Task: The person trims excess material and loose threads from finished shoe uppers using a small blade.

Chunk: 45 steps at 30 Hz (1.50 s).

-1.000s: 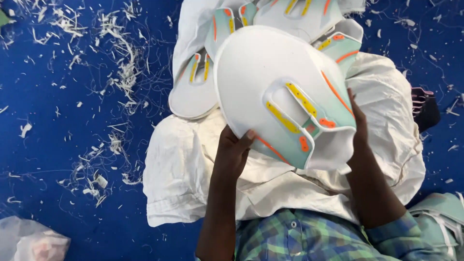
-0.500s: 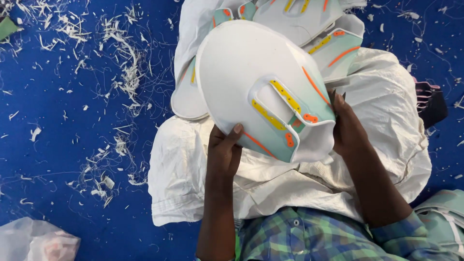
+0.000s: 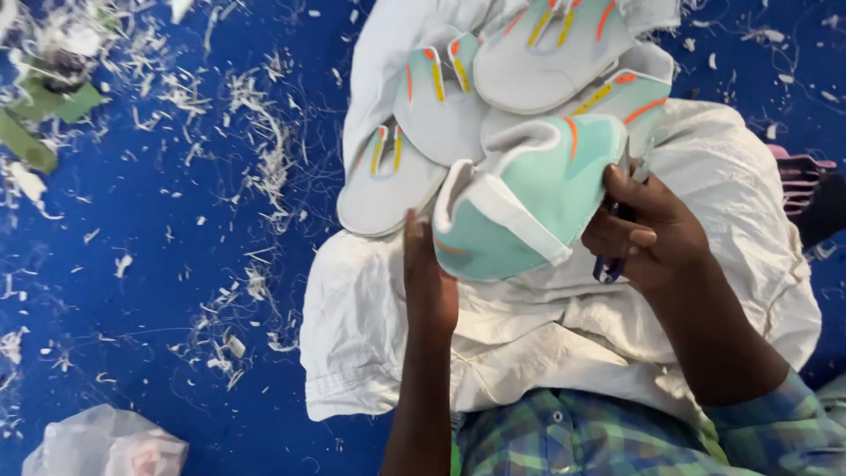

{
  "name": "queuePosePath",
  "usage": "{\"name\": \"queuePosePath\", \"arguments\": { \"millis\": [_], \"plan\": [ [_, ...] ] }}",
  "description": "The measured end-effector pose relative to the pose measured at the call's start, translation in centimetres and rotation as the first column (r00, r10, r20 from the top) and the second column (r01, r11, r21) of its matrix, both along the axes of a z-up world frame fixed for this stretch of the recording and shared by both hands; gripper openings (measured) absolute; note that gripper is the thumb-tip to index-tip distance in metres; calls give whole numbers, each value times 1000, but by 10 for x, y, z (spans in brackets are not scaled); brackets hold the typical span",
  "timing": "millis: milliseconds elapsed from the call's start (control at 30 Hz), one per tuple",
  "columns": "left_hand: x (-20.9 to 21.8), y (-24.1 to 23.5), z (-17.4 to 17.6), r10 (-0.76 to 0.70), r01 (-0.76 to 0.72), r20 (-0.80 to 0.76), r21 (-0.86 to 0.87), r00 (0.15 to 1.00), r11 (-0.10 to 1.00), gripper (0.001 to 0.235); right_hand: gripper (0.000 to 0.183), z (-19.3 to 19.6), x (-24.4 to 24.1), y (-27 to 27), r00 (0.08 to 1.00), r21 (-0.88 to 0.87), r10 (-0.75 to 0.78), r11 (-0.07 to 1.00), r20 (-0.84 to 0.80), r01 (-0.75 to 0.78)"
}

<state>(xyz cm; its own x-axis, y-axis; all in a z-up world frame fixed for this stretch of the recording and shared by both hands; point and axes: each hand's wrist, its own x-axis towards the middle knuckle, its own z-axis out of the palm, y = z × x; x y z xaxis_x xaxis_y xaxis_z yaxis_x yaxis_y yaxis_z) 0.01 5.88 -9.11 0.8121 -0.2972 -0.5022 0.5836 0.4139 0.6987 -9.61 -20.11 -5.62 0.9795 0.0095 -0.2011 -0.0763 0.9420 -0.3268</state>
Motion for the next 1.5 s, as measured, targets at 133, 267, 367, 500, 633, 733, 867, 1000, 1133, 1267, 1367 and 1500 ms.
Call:
{"name": "queuePosePath", "arguments": {
  "millis": [133, 267, 367, 500, 633, 733, 867, 1000, 1133, 1267, 1367, 1500],
  "plan": [
    [-2, 11, 31, -201, -27, 590, 354, 782, 935, 100, 19, 29, 16, 7, 1000, 36, -14, 999, -13, 15],
    [-16, 25, 45, -396, 141, 637, 414, 661, 900, 132, 17, 20, 24, 22, 990, 77, -18, 997, -137, 29],
    [-26, 29, 21, -427, 141, 634, 450, 645, 882, 133, 18, 23, 30, 40, 981, -2, 26, 1000, -192, -27],
    [-24, 25, 18, -330, 194, 374, 356, 867, 914, 114, 22, 27, 29, 55, 976, -428, 99, 887, -195, -176],
    [-25, 30, 13, -290, 143, 420, 347, 860, 927, 106, 16, 22, 22, 44, 963, -636, 124, 730, -237, -251],
    [-16, 34, 13, -278, 72, 504, 390, 818, 918, 102, 9, 18, 15, 31, 970, -705, 64, 676, -233, -214],
    [-1, 48, 16, -243, 98, 393, 354, 887, 930, 102, 16, 23, -2, 4, 956, -760, -100, 632, -276, -154],
    [17, 60, 15, -332, 302, 181, 171, 926, 938, 100, 24, 26, -14, -17, 945, -951, -114, 96, -305, -295],
    [25, 61, -9, -520, 438, 97, 422, 849, 794, 86, 20, 13, -13, -7, 962, -967, -101, 12, -253, -253],
    [15, 30, -1, -679, 72, 298, 885, 671, 459, 66, 25, 9, -9, 6, 970, -970, 16, -4, -241, -241],
    [14, -16, 34, -840, -155, 451, 893, 303, 423, 49, 24, 10, -4, 19, 961, -964, 80, -18, -265, -264],
    [30, -71, -2, -831, 29, 547, 833, 99, 552, 27, 25, 13, 3, 24, 967, -973, 130, -96, -219, -208]
  ]
}}
